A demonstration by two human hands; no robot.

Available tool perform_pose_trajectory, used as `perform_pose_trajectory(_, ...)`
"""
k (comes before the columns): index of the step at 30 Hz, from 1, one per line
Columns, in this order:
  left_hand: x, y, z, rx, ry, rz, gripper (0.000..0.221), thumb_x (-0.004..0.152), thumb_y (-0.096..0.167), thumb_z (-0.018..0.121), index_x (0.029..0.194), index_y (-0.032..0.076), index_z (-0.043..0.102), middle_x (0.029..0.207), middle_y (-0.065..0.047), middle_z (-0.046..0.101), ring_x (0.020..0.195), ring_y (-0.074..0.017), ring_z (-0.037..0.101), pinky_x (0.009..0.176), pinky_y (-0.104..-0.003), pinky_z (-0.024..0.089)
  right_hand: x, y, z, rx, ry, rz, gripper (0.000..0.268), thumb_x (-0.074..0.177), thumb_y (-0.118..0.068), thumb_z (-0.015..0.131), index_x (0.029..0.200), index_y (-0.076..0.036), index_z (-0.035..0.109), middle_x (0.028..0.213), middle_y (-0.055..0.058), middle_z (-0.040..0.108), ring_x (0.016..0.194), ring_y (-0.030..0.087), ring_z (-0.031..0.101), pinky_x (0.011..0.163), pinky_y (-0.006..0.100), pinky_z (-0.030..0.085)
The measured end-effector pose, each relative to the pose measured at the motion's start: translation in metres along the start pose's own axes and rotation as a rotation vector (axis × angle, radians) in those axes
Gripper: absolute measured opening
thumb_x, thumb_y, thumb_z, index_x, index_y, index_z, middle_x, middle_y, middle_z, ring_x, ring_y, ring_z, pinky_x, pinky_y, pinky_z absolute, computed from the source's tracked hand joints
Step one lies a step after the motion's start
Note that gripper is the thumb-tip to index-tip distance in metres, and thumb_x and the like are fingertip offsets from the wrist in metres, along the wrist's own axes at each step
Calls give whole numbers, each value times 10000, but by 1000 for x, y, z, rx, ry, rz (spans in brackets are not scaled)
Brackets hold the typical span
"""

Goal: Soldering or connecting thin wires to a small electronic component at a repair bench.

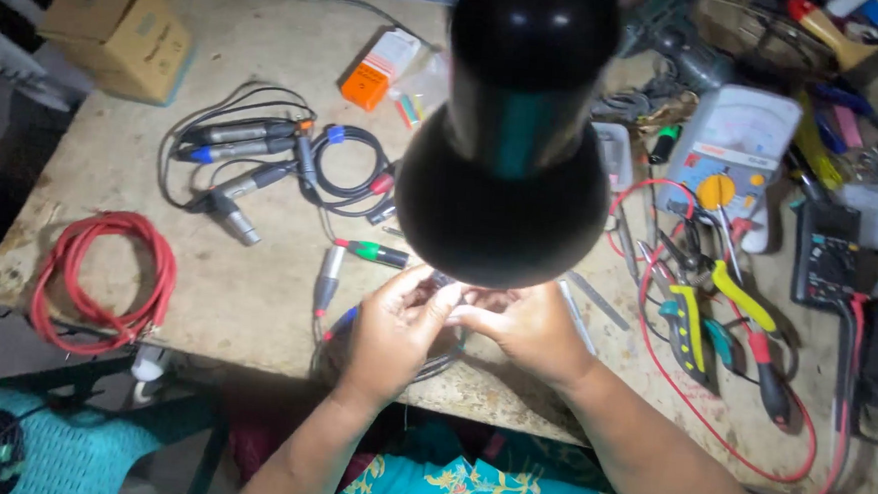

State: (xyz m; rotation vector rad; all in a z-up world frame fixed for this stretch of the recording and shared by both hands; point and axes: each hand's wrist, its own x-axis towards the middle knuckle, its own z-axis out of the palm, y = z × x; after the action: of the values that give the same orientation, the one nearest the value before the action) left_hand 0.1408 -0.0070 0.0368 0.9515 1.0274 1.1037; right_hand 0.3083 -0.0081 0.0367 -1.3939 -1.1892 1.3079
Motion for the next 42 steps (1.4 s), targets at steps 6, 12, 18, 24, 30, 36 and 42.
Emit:
perform_pose_trajectory(6,5,-49,-3,-115,-48,106,314,1018,27,551,1316,-48,615,1166,-224,745,1087,-291,717,938,-427,616,-7,-40,-49,-629,-25,-255,233,845,-84,788,1060,1,762,896,233,744,791,378,764,649,433,655)
perform_pose_trajectory(12,7,-52,-7,-207,-79,132,329,1032,53,534,1337,-54,593,1157,-249,728,1060,-319,725,872,-434,638,1,20,-121,-1458,229,-238,254,928,-372,655,1113,-234,759,1006,24,712,936,251,731,917,370,578)
perform_pose_trajectory(18,5,-51,-10,-224,-116,152,335,1050,68,512,1360,-39,581,1147,-237,724,1032,-288,730,852,-428,641,3,51,-132,-1360,255,-228,202,932,-348,671,1084,-301,796,1009,-15,722,941,234,734,853,345,591)
perform_pose_trajectory(24,2,-43,-7,-204,-120,168,382,1001,33,612,1378,-28,590,1140,-183,718,1046,-224,705,909,-394,626,-5,20,-117,-1176,243,-222,234,881,-313,735,1072,-200,811,1020,63,736,928,287,728,845,395,587)
perform_pose_trajectory(30,0,-40,-5,-179,-113,159,427,936,10,700,1350,-34,608,1135,-197,727,1045,-220,709,918,-377,630,-7,31,-114,-1110,270,-278,152,875,-298,754,987,-200,788,932,1,748,890,196,756,809,355,613)
perform_pose_trajectory(36,3,-37,-2,-162,-52,88,373,874,-3,777,1224,-45,656,1047,-136,766,945,-128,743,865,-264,635,-20,-3,-85,-644,258,-534,147,966,-75,721,1107,-33,714,968,156,762,899,298,757,777,414,596)
perform_pose_trajectory(42,3,-34,1,-105,-15,71,366,827,-20,822,1162,-77,685,962,-156,770,864,-139,757,803,-261,655,-23,-5,-54,-577,147,-704,207,916,-56,730,1118,-26,762,1025,119,739,938,276,751,784,377,602)
